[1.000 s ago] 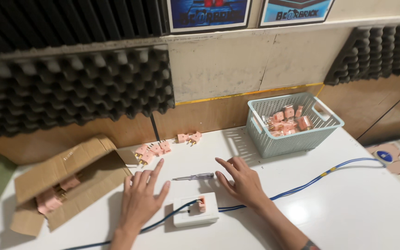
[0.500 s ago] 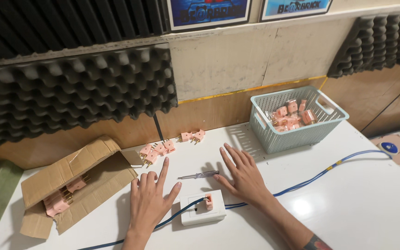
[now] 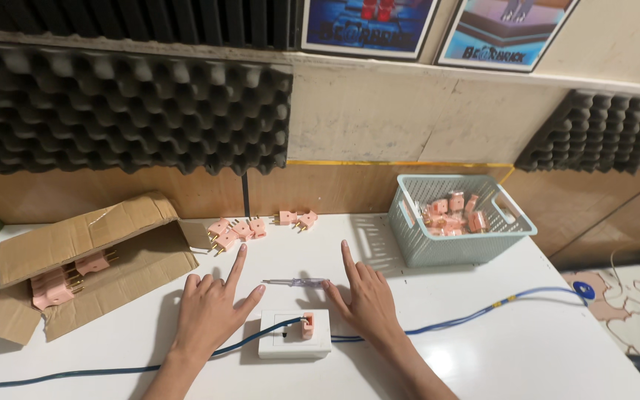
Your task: The person wires a pink electrical plug by inserting wire ends into the terminals, tightening the screws with a screwdriver, and assembling the plug casing.
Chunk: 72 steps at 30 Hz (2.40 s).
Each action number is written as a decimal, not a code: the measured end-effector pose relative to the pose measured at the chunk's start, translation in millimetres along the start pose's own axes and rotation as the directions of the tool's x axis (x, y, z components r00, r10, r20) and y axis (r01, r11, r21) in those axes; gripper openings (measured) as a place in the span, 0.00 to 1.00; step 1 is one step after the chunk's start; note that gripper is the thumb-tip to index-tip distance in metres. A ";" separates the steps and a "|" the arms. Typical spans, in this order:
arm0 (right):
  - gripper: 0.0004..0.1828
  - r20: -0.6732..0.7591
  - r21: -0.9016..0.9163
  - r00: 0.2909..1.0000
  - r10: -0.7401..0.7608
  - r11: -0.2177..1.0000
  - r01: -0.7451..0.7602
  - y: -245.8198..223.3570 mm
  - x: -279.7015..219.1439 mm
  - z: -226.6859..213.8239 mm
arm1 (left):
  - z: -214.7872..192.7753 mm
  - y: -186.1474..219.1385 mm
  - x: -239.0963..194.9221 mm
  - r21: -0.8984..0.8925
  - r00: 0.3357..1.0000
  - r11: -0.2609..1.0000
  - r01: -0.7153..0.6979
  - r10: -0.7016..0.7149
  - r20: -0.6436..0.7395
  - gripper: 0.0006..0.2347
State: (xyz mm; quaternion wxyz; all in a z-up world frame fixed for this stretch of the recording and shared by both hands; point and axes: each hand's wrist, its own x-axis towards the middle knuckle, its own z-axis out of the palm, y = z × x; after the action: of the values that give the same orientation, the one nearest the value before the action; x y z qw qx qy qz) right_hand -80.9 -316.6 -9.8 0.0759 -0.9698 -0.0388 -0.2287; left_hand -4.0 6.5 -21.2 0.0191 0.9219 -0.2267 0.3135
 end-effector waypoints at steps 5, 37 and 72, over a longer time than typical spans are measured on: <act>0.49 0.030 0.022 0.999 0.037 0.999 -0.038 4.2 0.5 1.6 | 5.4 0.4 -0.6 -0.011 1.000 1.000 0.028 -0.028 0.014 0.38; 0.29 0.258 0.466 0.903 0.344 0.774 -0.429 20.9 2.6 -4.3 | -5.8 -22.4 10.9 -0.511 0.844 0.728 0.456 -0.172 0.508 0.22; 0.56 0.339 0.934 0.941 0.005 -0.117 -0.337 57.1 8.2 -44.3 | -2.4 -54.4 10.9 -0.713 0.887 -0.535 0.453 0.192 0.419 0.46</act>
State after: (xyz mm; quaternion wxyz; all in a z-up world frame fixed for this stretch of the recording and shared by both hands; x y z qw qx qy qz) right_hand -86.8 -379.8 25.7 0.7887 -0.6101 -0.0757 -0.0022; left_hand 25.6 51.3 -7.1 0.8084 0.4851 -0.2400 -0.2314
